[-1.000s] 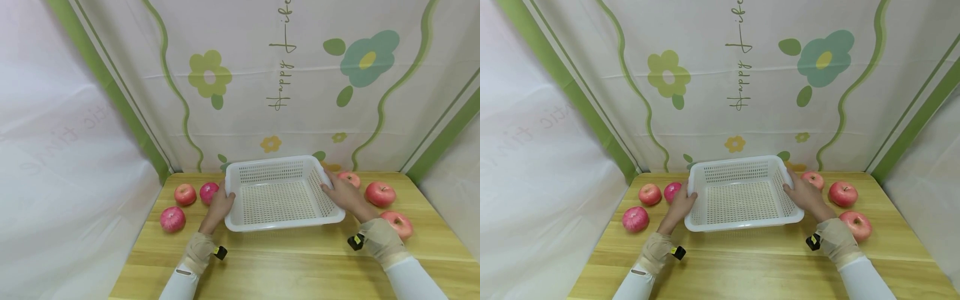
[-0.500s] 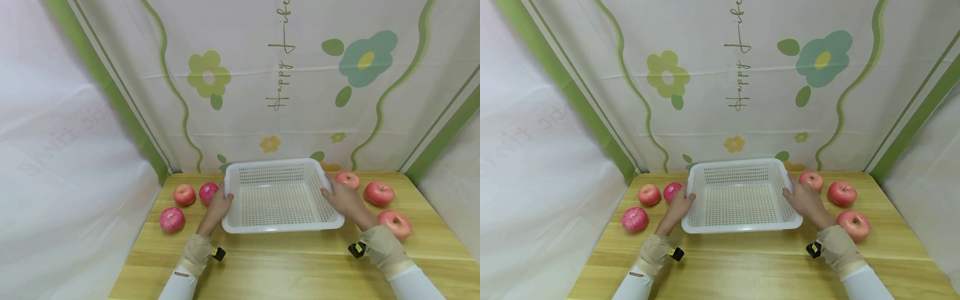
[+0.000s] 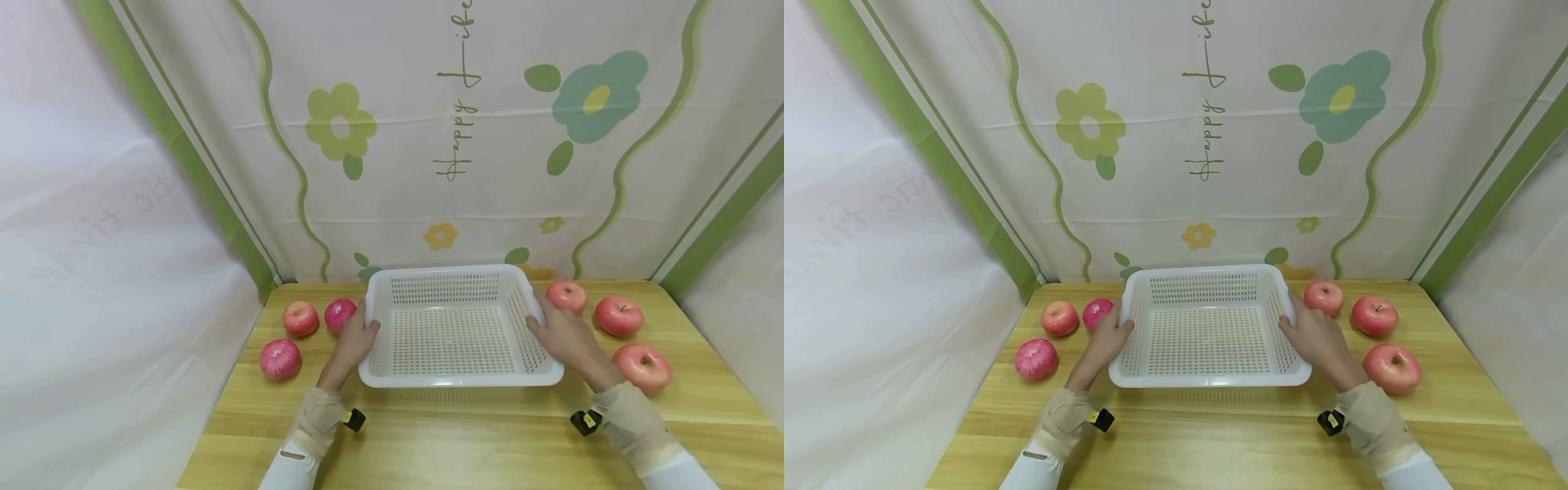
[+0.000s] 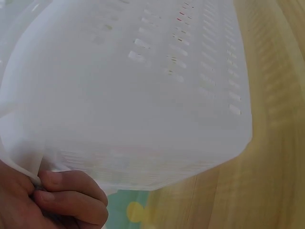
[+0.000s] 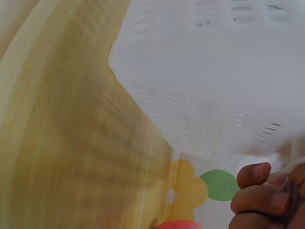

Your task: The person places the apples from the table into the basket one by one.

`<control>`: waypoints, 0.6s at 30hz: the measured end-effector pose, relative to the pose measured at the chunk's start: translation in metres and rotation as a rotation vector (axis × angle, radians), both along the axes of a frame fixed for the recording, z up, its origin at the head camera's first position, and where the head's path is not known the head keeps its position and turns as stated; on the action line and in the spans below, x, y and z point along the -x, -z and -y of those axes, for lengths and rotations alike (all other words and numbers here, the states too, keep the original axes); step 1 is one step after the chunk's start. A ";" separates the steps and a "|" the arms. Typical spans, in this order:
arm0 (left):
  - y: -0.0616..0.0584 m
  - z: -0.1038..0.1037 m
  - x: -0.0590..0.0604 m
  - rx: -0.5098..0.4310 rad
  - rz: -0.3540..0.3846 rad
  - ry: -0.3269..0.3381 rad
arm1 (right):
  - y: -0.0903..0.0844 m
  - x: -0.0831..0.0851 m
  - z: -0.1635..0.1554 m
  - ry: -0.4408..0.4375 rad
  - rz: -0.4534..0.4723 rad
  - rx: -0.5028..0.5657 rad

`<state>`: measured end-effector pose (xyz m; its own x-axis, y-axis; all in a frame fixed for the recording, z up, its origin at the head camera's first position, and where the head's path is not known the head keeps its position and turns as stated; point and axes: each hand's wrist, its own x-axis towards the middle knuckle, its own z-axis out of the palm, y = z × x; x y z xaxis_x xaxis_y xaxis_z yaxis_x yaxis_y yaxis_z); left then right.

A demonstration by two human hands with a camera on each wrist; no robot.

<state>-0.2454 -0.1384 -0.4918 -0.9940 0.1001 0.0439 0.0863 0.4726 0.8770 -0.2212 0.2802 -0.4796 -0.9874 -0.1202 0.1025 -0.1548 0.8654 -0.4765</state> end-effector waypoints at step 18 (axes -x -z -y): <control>0.004 0.004 -0.014 0.027 0.011 -0.022 | 0.001 -0.023 0.006 0.033 0.036 0.006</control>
